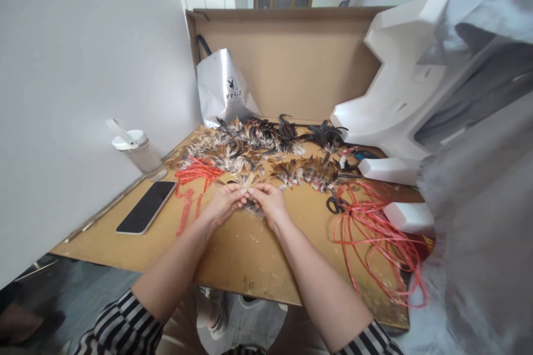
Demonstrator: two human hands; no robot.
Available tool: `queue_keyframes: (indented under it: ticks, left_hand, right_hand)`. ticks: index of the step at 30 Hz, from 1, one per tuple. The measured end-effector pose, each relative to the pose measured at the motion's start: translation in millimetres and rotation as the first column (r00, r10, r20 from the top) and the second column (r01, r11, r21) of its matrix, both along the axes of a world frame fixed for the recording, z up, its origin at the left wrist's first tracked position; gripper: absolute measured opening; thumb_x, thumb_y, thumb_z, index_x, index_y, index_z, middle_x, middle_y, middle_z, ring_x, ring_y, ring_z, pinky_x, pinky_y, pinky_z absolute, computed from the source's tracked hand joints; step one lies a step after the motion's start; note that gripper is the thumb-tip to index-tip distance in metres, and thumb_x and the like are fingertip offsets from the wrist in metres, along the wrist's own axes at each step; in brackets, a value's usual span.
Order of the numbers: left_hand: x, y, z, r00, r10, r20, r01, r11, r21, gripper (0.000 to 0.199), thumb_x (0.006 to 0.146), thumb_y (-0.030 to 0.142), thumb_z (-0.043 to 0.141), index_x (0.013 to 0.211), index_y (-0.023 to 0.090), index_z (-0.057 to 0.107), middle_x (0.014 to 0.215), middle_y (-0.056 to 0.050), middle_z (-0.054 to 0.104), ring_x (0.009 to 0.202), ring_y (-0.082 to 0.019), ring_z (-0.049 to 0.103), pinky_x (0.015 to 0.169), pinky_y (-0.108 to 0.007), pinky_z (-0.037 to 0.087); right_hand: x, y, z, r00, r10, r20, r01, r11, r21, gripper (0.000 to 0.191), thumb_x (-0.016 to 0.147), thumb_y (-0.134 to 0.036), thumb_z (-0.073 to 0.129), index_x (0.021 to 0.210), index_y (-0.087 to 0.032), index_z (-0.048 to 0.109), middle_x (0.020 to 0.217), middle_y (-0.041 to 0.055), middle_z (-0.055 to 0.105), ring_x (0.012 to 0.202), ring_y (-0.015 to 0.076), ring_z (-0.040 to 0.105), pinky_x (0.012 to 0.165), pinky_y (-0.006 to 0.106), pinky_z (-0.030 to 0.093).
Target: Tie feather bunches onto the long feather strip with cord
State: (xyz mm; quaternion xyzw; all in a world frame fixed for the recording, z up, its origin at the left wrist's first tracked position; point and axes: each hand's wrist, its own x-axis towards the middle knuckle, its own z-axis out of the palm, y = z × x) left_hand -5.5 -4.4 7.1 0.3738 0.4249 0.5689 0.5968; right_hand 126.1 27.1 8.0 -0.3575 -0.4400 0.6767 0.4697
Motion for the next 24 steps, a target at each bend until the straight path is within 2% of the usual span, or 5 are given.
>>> queue_keyframes:
  ticks: [6, 12, 18, 24]
  left_hand:
    - [1.8, -0.7, 0.4, 0.992, -0.024, -0.122, 0.032, 0.998, 0.063, 0.024, 0.061, 0.030, 0.070, 0.071, 0.009, 0.063, 0.062, -0.004, 0.062, 0.050, -0.006, 0.052, 0.049, -0.018, 0.039]
    - [1.8, -2.2, 1.7, 0.985, -0.039, -0.167, 0.056, 0.994, 0.097, 0.023, 0.064, 0.031, 0.068, 0.074, 0.010, 0.065, 0.064, -0.005, 0.063, 0.051, -0.007, 0.053, 0.050, -0.018, 0.040]
    - [2.1, -4.0, 5.2, 0.960, -0.032, -0.279, 0.075, 0.986, 0.147, 0.023, 0.066, 0.032, 0.065, 0.071, 0.010, 0.065, 0.061, -0.005, 0.062, 0.050, -0.008, 0.053, 0.049, -0.019, 0.041]
    - [3.8, -3.0, 2.7, 0.942, 0.048, -0.333, 0.009, 0.986, 0.168, 0.022, 0.066, 0.033, 0.065, 0.070, 0.012, 0.063, 0.056, -0.003, 0.061, 0.045, -0.007, 0.050, 0.047, -0.018, 0.040]
  right_hand:
    - [-0.2, -3.1, 3.7, 0.998, -0.056, 0.040, 0.053, 0.996, 0.071, 0.025, 0.052, -0.032, 0.075, 0.059, -0.016, 0.057, 0.045, -0.0048, 0.054, 0.040, 0.0057, 0.041, 0.042, 0.019, 0.029]
    - [1.9, -1.8, 0.9, 1.000, -0.010, 0.002, 0.010, 0.998, 0.067, 0.024, 0.054, -0.031, 0.074, 0.060, -0.016, 0.057, 0.049, -0.0039, 0.056, 0.042, 0.0065, 0.044, 0.044, 0.020, 0.031]
    - [2.7, 0.0, -1.8, 1.000, 0.006, -0.017, -0.004, 0.996, 0.092, 0.022, 0.056, -0.032, 0.073, 0.060, -0.016, 0.058, 0.049, -0.0033, 0.057, 0.042, 0.0064, 0.044, 0.044, 0.020, 0.031]
    - [2.2, -2.0, 2.6, 1.000, -0.009, 0.005, 0.009, 0.996, 0.084, 0.021, 0.053, -0.029, 0.074, 0.062, -0.016, 0.060, 0.052, -0.0026, 0.059, 0.045, 0.0073, 0.047, 0.046, 0.020, 0.036]
